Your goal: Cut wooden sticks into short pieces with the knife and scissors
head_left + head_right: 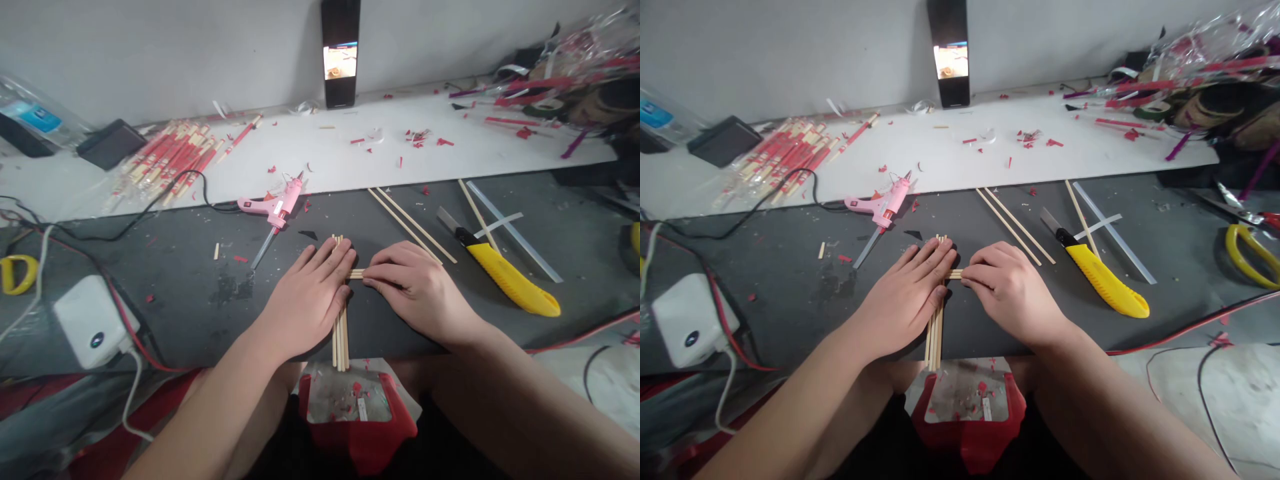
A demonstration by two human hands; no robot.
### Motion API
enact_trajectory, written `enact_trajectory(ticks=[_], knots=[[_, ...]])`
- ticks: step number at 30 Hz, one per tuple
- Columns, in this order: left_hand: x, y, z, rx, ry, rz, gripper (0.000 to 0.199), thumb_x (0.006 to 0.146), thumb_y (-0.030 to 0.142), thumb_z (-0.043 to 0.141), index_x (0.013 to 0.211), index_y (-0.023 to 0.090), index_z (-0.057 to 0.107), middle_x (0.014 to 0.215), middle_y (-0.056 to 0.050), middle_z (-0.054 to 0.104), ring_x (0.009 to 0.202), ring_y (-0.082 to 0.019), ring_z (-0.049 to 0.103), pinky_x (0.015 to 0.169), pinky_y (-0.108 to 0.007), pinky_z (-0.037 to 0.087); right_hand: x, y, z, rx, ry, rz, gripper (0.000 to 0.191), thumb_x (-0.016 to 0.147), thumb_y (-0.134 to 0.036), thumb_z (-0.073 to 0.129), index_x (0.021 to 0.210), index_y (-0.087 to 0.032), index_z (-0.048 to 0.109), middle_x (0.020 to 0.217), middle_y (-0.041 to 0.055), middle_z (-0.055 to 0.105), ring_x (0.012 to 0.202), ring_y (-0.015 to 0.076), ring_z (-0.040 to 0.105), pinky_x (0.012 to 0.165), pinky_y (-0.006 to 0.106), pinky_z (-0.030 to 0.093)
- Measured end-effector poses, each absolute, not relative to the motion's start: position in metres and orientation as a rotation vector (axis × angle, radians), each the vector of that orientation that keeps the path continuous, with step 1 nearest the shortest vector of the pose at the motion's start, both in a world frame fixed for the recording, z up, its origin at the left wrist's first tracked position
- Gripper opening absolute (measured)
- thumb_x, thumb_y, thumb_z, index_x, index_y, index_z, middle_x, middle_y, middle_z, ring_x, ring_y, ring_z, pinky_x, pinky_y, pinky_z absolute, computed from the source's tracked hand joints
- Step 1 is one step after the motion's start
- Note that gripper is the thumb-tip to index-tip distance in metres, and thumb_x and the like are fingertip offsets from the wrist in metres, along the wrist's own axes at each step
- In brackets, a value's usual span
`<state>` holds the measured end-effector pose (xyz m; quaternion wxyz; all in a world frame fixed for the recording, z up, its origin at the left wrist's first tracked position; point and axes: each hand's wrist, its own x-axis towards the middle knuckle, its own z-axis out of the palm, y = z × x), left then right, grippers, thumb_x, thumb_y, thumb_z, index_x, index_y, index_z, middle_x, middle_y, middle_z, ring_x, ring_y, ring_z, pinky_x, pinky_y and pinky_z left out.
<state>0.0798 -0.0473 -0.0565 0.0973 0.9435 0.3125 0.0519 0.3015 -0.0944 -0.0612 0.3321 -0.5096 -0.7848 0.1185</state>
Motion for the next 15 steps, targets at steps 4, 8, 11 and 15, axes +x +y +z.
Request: enact_trajectory(ticks=[4, 8, 11, 15], knots=[[0.0798, -0.0477, -0.0573, 2.791, 0.922, 0.177, 0.054, 0.11, 0.032, 0.033, 0.162, 0.015, 0.031, 0.17, -0.009, 0.031, 0.159, -0.025, 0.023, 0.128, -0.051, 0.027, 0.3004, -0.0932, -0.0623, -1.343, -2.036, 0.343, 0.018, 0.098, -0.015, 0.064, 0.091, -0.021, 0.079, 0.096, 0.0066, 0.074, 0.093, 0.0232, 0.063, 0.086, 0.043, 0.053], [0.079, -0.0476, -0.0576, 2.766, 0.895, 0.238, 0.056, 0.11, 0.03, 0.035, 0.164, 0.019, 0.025, 0.17, -0.011, 0.032, 0.158, -0.026, 0.025, 0.127, -0.051, 0.029, 0.2992, -0.0921, -0.0639, -1.335, -2.009, 0.362, 0.017, 0.096, -0.013, 0.066, 0.091, -0.022, 0.08, 0.096, 0.0059, 0.074, 0.093, 0.0227, 0.063, 0.085, 0.042, 0.054], [0.0792, -0.0477, -0.0569, 2.725, 0.894, 0.263, 0.058, 0.109, 0.031, 0.037, 0.164, 0.016, 0.022, 0.167, -0.014, 0.036, 0.158, -0.026, 0.027, 0.127, -0.051, 0.03, 0.2983, -0.0919, -0.0637, -1.34, -1.982, 0.359, 0.017, 0.094, -0.013, 0.068, 0.088, -0.022, 0.08, 0.094, 0.0052, 0.074, 0.091, 0.0222, 0.064, 0.083, 0.041, 0.054], [0.0797, -0.0489, -0.0565, 2.729, 0.908, 0.239, 0.059, 0.109, 0.032, 0.036, 0.162, 0.007, 0.024, 0.166, -0.018, 0.037, 0.157, -0.027, 0.028, 0.127, -0.049, 0.03, 0.2979, -0.0914, -0.0631, -1.337, -1.975, 0.358, 0.017, 0.093, -0.012, 0.069, 0.085, -0.021, 0.08, 0.091, 0.0053, 0.075, 0.089, 0.0219, 0.064, 0.082, 0.04, 0.054]])
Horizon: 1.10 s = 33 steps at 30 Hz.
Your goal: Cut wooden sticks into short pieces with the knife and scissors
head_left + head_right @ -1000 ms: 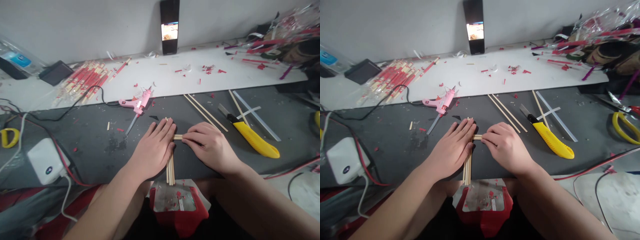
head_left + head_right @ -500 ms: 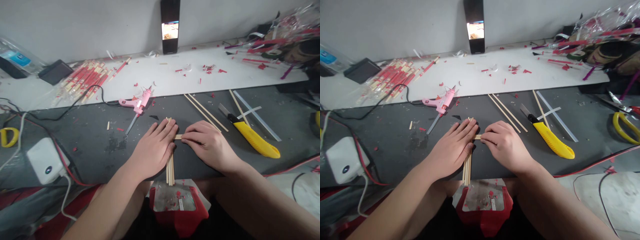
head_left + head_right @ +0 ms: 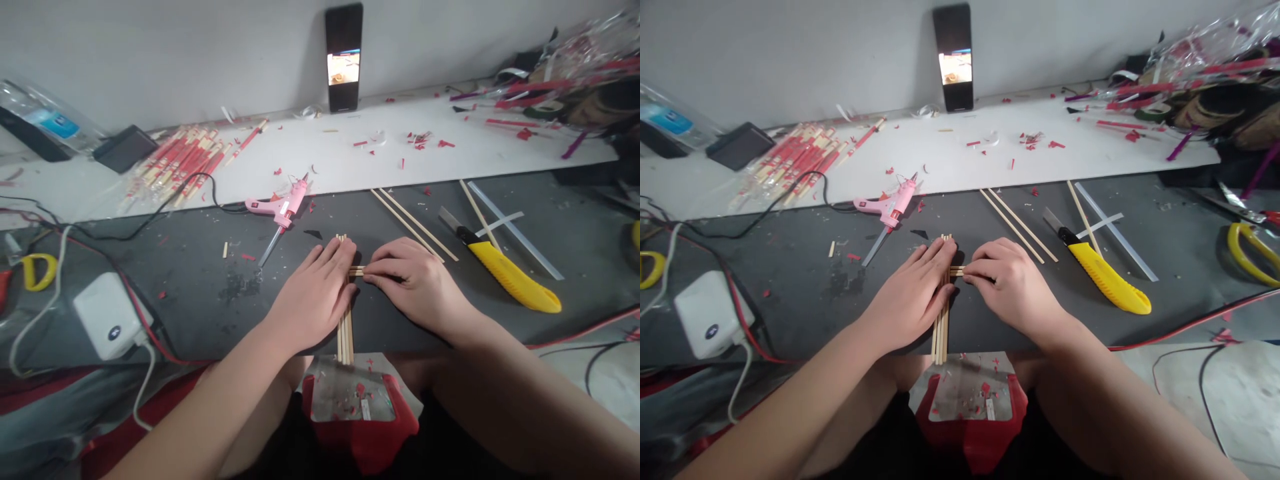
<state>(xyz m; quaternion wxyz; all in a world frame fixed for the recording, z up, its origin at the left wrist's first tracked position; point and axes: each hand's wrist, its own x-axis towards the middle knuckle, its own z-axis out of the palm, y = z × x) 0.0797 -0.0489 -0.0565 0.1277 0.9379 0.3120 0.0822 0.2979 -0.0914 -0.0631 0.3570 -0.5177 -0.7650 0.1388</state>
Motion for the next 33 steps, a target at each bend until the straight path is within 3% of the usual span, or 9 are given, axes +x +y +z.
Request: enact_trajectory(ticks=[4, 10, 16, 24, 29, 33], knots=[[0.079, -0.049, -0.057, 2.789, 0.869, 0.223, 0.05, 0.11, 0.031, 0.034, 0.156, 0.01, 0.04, 0.167, -0.015, 0.036, 0.158, -0.029, 0.027, 0.126, -0.052, 0.031, 0.299, -0.089, -0.067, -1.243, -2.002, 0.377, 0.02, 0.095, -0.01, 0.065, 0.089, -0.022, 0.08, 0.093, 0.0053, 0.077, 0.093, 0.0223, 0.064, 0.084, 0.041, 0.056], [0.078, -0.049, -0.058, 2.794, 0.86, 0.258, 0.047, 0.11, 0.029, 0.035, 0.153, 0.015, 0.046, 0.165, -0.011, 0.042, 0.156, -0.03, 0.03, 0.125, -0.053, 0.033, 0.299, -0.087, -0.069, -1.205, -2.001, 0.39, 0.018, 0.094, -0.011, 0.065, 0.087, -0.023, 0.078, 0.091, 0.0043, 0.077, 0.094, 0.0233, 0.066, 0.085, 0.042, 0.056], [0.079, -0.049, -0.059, 2.789, 0.853, 0.232, 0.047, 0.11, 0.029, 0.035, 0.155, 0.017, 0.044, 0.165, -0.011, 0.04, 0.157, -0.031, 0.029, 0.124, -0.054, 0.033, 0.294, -0.09, -0.063, -1.367, -1.921, 0.423, 0.014, 0.09, -0.009, 0.069, 0.097, -0.022, 0.072, 0.091, 0.0032, 0.073, 0.089, 0.0206, 0.067, 0.08, 0.035, 0.054], [0.078, -0.05, -0.058, 2.78, 0.842, 0.258, 0.049, 0.109, 0.029, 0.039, 0.158, 0.025, 0.041, 0.167, -0.011, 0.038, 0.157, -0.032, 0.027, 0.123, -0.057, 0.033, 0.29, -0.092, -0.061, -1.465, -1.892, 0.467, 0.021, 0.086, -0.005, 0.07, 0.096, -0.022, 0.065, 0.089, 0.0013, 0.069, 0.087, 0.0195, 0.064, 0.076, 0.032, 0.05], [0.079, -0.051, -0.058, 2.779, 0.855, 0.269, 0.048, 0.11, 0.029, 0.037, 0.156, 0.022, 0.043, 0.167, -0.011, 0.038, 0.157, -0.032, 0.027, 0.124, -0.056, 0.034, 0.288, -0.09, -0.061, -1.429, -1.95, 0.455, 0.017, 0.09, -0.005, 0.066, 0.096, -0.021, 0.066, 0.09, 0.0025, 0.07, 0.089, 0.0203, 0.062, 0.079, 0.033, 0.05], [0.078, -0.05, -0.058, 2.794, 0.853, 0.235, 0.048, 0.111, 0.032, 0.034, 0.156, 0.021, 0.044, 0.167, -0.011, 0.037, 0.158, -0.031, 0.026, 0.125, -0.055, 0.033, 0.294, -0.094, -0.053, -1.415, -2.026, 0.42, 0.019, 0.093, -0.012, 0.066, 0.111, -0.019, 0.067, 0.102, 0.0058, 0.073, 0.099, 0.0229, 0.064, 0.089, 0.037, 0.051]])
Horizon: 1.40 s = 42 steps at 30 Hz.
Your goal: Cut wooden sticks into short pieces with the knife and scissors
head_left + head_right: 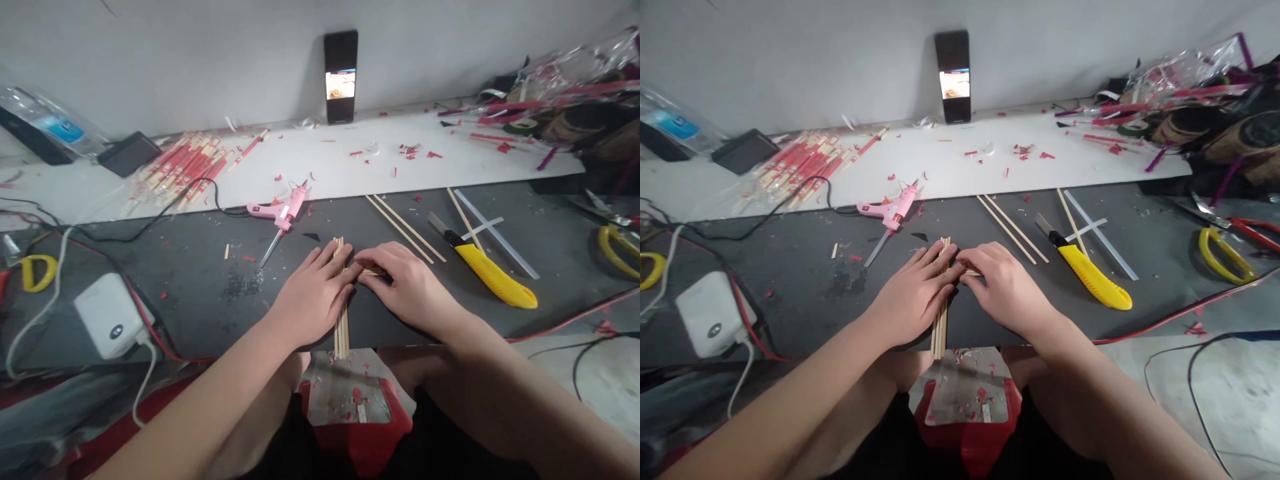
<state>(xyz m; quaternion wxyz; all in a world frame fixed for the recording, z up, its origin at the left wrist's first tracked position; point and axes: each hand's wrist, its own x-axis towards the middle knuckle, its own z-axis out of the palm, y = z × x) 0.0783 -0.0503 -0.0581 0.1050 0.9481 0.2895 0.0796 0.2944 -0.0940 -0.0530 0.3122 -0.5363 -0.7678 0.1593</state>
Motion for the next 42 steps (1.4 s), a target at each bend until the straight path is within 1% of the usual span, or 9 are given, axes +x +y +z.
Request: enact_trajectory(ticks=[6, 10, 14, 18, 23, 26, 29, 37, 42], knots=[[0.076, -0.05, -0.057, 2.813, 0.857, 0.166, 0.048, 0.112, 0.036, 0.029, 0.154, 0.023, 0.048, 0.168, -0.008, 0.037, 0.159, -0.03, 0.023, 0.126, -0.053, 0.031, 0.357, -0.144, -0.028, -1.905, -1.741, -0.111, 0.028, 0.097, -0.036, 0.064, 0.12, -0.021, 0.069, 0.12, 0.013, 0.071, 0.117, 0.0311, 0.064, 0.108, 0.048, 0.046], [0.076, -0.05, -0.058, 2.812, 0.856, 0.198, 0.048, 0.111, 0.032, 0.029, 0.154, 0.021, 0.048, 0.167, -0.008, 0.038, 0.158, -0.029, 0.025, 0.126, -0.053, 0.031, 0.39, -0.177, -0.031, -2.444, -1.616, -0.19, 0.047, 0.096, -0.046, 0.062, 0.128, -0.011, 0.065, 0.115, 0.023, 0.07, 0.112, 0.04, 0.066, 0.097, 0.05, 0.049], [0.077, -0.051, -0.058, 2.814, 0.858, 0.216, 0.048, 0.112, 0.032, 0.028, 0.153, 0.02, 0.049, 0.167, -0.008, 0.038, 0.158, -0.028, 0.026, 0.127, -0.052, 0.03, 0.384, -0.179, -0.032, -2.527, -1.721, -0.014, 0.04, 0.1, -0.038, 0.052, 0.134, -0.018, 0.059, 0.111, 0.015, 0.073, 0.097, 0.0316, 0.07, 0.079, 0.039, 0.048], [0.077, -0.051, -0.058, 2.806, 0.866, 0.23, 0.048, 0.112, 0.034, 0.027, 0.152, 0.021, 0.051, 0.166, -0.009, 0.039, 0.158, -0.029, 0.027, 0.127, -0.053, 0.03, 0.364, -0.173, -0.027, -2.608, -1.674, 0.147, 0.038, 0.104, -0.031, 0.032, 0.125, -0.016, 0.059, 0.101, 0.0163, 0.075, 0.082, 0.0306, 0.071, 0.066, 0.038, 0.041], [0.077, -0.052, -0.057, 2.812, 0.873, 0.215, 0.049, 0.112, 0.036, 0.027, 0.152, 0.021, 0.051, 0.166, -0.009, 0.039, 0.157, -0.03, 0.028, 0.126, -0.053, 0.031, 0.336, -0.188, -0.026, -2.448, -1.409, 0.286, 0.053, 0.088, -0.061, 0.062, 0.125, -0.023, 0.057, 0.087, 0.0053, 0.073, 0.075, 0.0273, 0.069, 0.064, 0.033, 0.045], [0.077, -0.052, -0.057, 2.829, 0.867, 0.203, 0.05, 0.112, 0.036, 0.026, 0.152, 0.02, 0.051, 0.166, -0.01, 0.039, 0.157, -0.031, 0.027, 0.126, -0.052, 0.03, 0.308, -0.2, -0.022, -2.294, -1.329, 0.553, 0.037, 0.093, -0.052, 0.057, 0.117, -0.024, 0.061, 0.076, 0.0001, 0.07, 0.061, 0.0201, 0.064, 0.059, 0.029, 0.045], [0.077, -0.052, -0.057, 2.835, 0.847, 0.188, 0.051, 0.112, 0.035, 0.026, 0.153, 0.018, 0.05, 0.167, -0.011, 0.038, 0.158, -0.031, 0.025, 0.126, -0.052, 0.029, 0.278, -0.205, -0.026, -2.191, -1.377, 0.676, 0.029, 0.1, -0.042, 0.044, 0.103, -0.022, 0.065, 0.075, 0.0034, 0.072, 0.067, 0.0214, 0.069, 0.062, 0.03, 0.049], [0.076, -0.052, -0.057, 2.802, 0.863, 0.204, 0.051, 0.111, 0.036, 0.026, 0.153, 0.019, 0.05, 0.167, -0.011, 0.037, 0.158, -0.03, 0.025, 0.127, -0.051, 0.028, 0.238, -0.206, -0.052, -2.246, -1.396, 0.192, 0.049, 0.098, -0.029, 0.038, 0.142, -0.011, 0.054, 0.125, 0.0186, 0.073, 0.108, 0.0345, 0.072, 0.079, 0.045, 0.059], [0.076, -0.053, -0.056, 2.803, 0.864, 0.223, 0.051, 0.111, 0.036, 0.026, 0.152, 0.018, 0.051, 0.166, -0.011, 0.039, 0.158, -0.031, 0.026, 0.127, -0.051, 0.028, 0.227, -0.211, -0.051, -2.277, -1.498, 0.222, 0.055, 0.099, -0.027, 0.04, 0.149, -0.006, 0.048, 0.129, 0.0231, 0.07, 0.104, 0.0338, 0.073, 0.071, 0.041, 0.062]])
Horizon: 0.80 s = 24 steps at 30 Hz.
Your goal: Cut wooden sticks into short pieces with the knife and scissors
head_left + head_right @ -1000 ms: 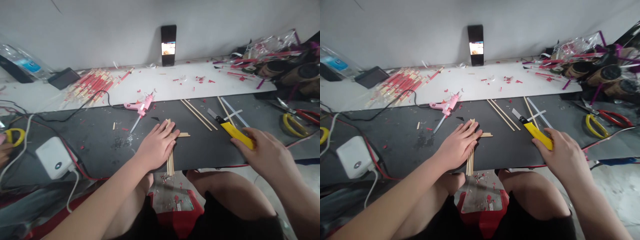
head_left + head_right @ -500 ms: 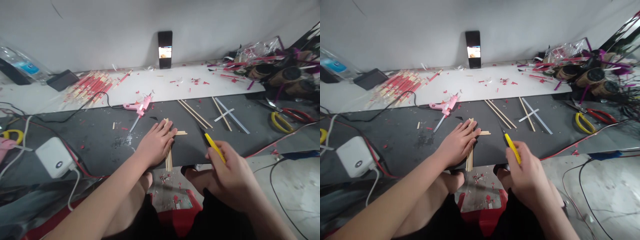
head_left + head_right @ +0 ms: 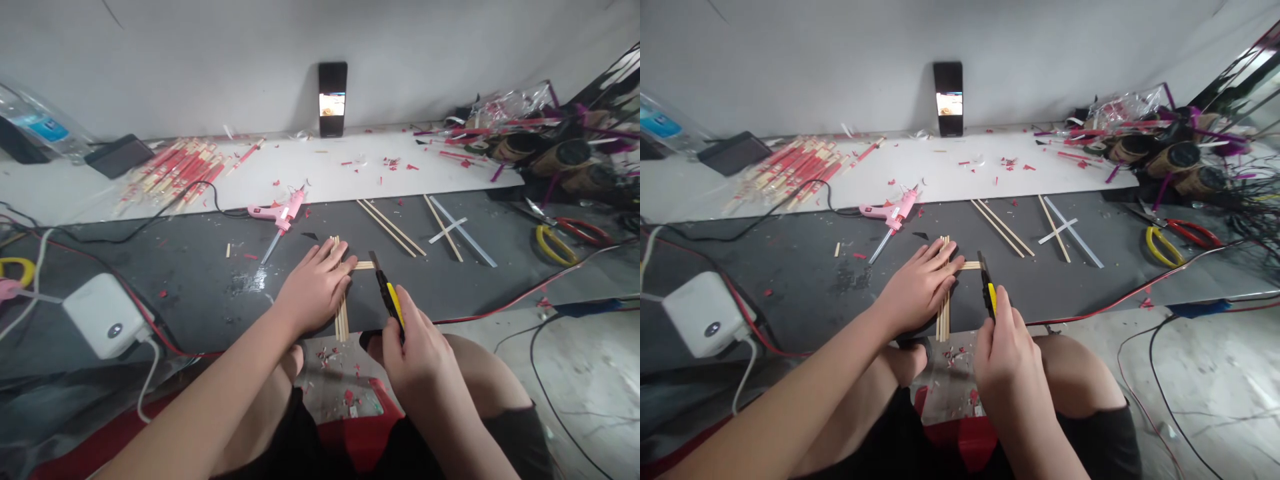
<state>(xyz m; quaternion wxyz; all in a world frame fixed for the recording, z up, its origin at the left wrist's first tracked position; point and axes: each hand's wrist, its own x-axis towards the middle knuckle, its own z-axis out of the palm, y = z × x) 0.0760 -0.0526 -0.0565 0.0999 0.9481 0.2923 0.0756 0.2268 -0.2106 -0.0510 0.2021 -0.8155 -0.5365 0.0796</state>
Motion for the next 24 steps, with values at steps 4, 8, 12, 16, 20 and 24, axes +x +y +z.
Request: enact_trajectory(ticks=[4, 8, 12, 16, 20, 24], knots=[[0.076, -0.052, -0.058, 2.788, 0.865, 0.232, 0.051, 0.111, 0.036, 0.026, 0.152, 0.018, 0.051, 0.167, -0.01, 0.038, 0.158, -0.031, 0.026, 0.126, -0.052, 0.029, 0.214, -0.21, -0.044, -2.344, -1.44, 0.227, 0.054, 0.102, -0.024, 0.035, 0.152, -0.006, 0.044, 0.128, 0.023, 0.07, 0.105, 0.0344, 0.073, 0.074, 0.043, 0.062], [0.076, -0.052, -0.059, 2.785, 0.861, 0.256, 0.05, 0.111, 0.036, 0.028, 0.151, 0.019, 0.052, 0.167, -0.01, 0.039, 0.158, -0.029, 0.026, 0.127, -0.051, 0.028, 0.207, -0.21, -0.038, -2.363, -1.453, 0.257, 0.053, 0.103, -0.023, 0.032, 0.153, -0.006, 0.041, 0.128, 0.0238, 0.069, 0.102, 0.0346, 0.074, 0.073, 0.045, 0.063], [0.076, -0.052, -0.059, 2.784, 0.856, 0.279, 0.05, 0.111, 0.036, 0.028, 0.151, 0.019, 0.053, 0.166, -0.01, 0.04, 0.157, -0.029, 0.028, 0.127, -0.052, 0.029, 0.206, -0.211, -0.038, -2.358, -1.465, 0.242, 0.054, 0.104, -0.024, 0.03, 0.154, -0.004, 0.039, 0.127, 0.0247, 0.069, 0.103, 0.0358, 0.073, 0.073, 0.046, 0.063], [0.076, -0.052, -0.059, 2.78, 0.861, 0.268, 0.05, 0.111, 0.036, 0.028, 0.151, 0.019, 0.053, 0.166, -0.01, 0.039, 0.158, -0.029, 0.027, 0.127, -0.051, 0.029, 0.206, -0.21, -0.038, -2.376, -1.441, 0.251, 0.054, 0.104, -0.024, 0.032, 0.153, -0.003, 0.041, 0.125, 0.0246, 0.069, 0.102, 0.0356, 0.073, 0.072, 0.046, 0.062], [0.076, -0.052, -0.059, 2.788, 0.861, 0.271, 0.05, 0.11, 0.035, 0.029, 0.151, 0.018, 0.053, 0.166, -0.011, 0.04, 0.157, -0.03, 0.027, 0.127, -0.051, 0.029, 0.205, -0.209, -0.035, -2.415, -1.441, 0.281, 0.054, 0.103, -0.023, 0.031, 0.152, -0.004, 0.042, 0.126, 0.0228, 0.07, 0.1, 0.0341, 0.074, 0.069, 0.043, 0.061], [0.076, -0.052, -0.059, 2.793, 0.86, 0.26, 0.05, 0.111, 0.035, 0.028, 0.151, 0.018, 0.053, 0.166, -0.011, 0.039, 0.157, -0.03, 0.028, 0.127, -0.05, 0.029, 0.205, -0.208, -0.035, -2.438, -1.441, 0.278, 0.053, 0.103, -0.024, 0.031, 0.152, -0.008, 0.042, 0.126, 0.0208, 0.07, 0.097, 0.0312, 0.074, 0.068, 0.039, 0.059]])
